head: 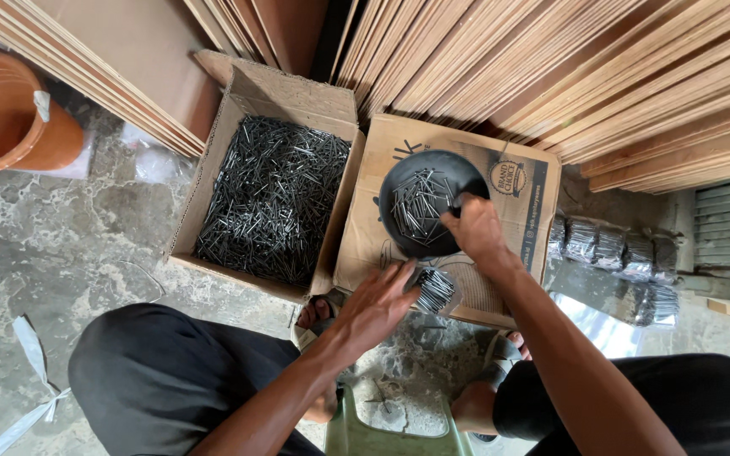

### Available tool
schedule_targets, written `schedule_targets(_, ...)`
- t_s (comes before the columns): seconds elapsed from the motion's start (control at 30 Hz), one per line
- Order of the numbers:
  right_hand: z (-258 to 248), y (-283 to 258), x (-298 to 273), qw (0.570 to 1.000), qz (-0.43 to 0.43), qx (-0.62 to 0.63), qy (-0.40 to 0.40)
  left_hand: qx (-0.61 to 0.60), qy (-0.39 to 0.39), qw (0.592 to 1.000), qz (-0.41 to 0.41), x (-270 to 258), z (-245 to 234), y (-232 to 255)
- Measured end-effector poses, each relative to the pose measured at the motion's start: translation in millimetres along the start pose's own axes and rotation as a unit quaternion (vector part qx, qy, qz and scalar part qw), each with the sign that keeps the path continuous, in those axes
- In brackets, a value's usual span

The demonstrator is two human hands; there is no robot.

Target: The person sits on a low stool and transfers nails from a frying pan into a plastic bag. They repeatedly pick up nails from the pan and place them into the bag, then seal the bag with a stapler.

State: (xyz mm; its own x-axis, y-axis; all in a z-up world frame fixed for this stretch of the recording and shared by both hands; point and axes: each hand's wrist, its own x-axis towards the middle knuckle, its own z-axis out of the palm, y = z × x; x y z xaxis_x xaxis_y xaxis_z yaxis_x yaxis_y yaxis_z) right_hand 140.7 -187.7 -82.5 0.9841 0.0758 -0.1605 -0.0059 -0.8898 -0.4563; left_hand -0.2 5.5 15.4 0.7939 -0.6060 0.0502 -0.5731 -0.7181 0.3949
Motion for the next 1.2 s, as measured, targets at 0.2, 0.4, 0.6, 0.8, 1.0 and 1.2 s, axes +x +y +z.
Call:
schedule_targets(0.2,-77.8,-45.0,-53.0,0.998,0.047,0.028,-0.014,-0.004,0.020,1.000,-0.005,-3.8,9.0,-2.6)
schedule_targets(0.4,-76.2,-32.0,-95.3,0.984,-0.033,0.082,-0.158,-0.006,0.043,0.999,0.015,-3.3,10.9,-4.9)
schedule_targets(0.6,-33.6,-2.3,-120.8,0.979,-0.140,0.036,-0.146,-0.016,0.013,1.000,0.004,-1.6,5.0,-0.5)
schedule_targets(0.8,-31.1,4.7,-119.5,0.974,-0.194,-0.005,-0.117,0.009,0.037,0.999,0.013,-2.6,16.7,-3.2)
schedule_targets(1.0,-23.3,7.8,-119.1,0.977,-0.182,-0.025,-0.111,0.015,0.024,1.000,0.011,0.5,17.7,-5.3)
schedule_targets(1.2,-22.1,8.2,-119.0,0.978,-0.176,-0.029,-0.106,0.022,0.033,0.999,0.013,-1.1,13.4,-4.1)
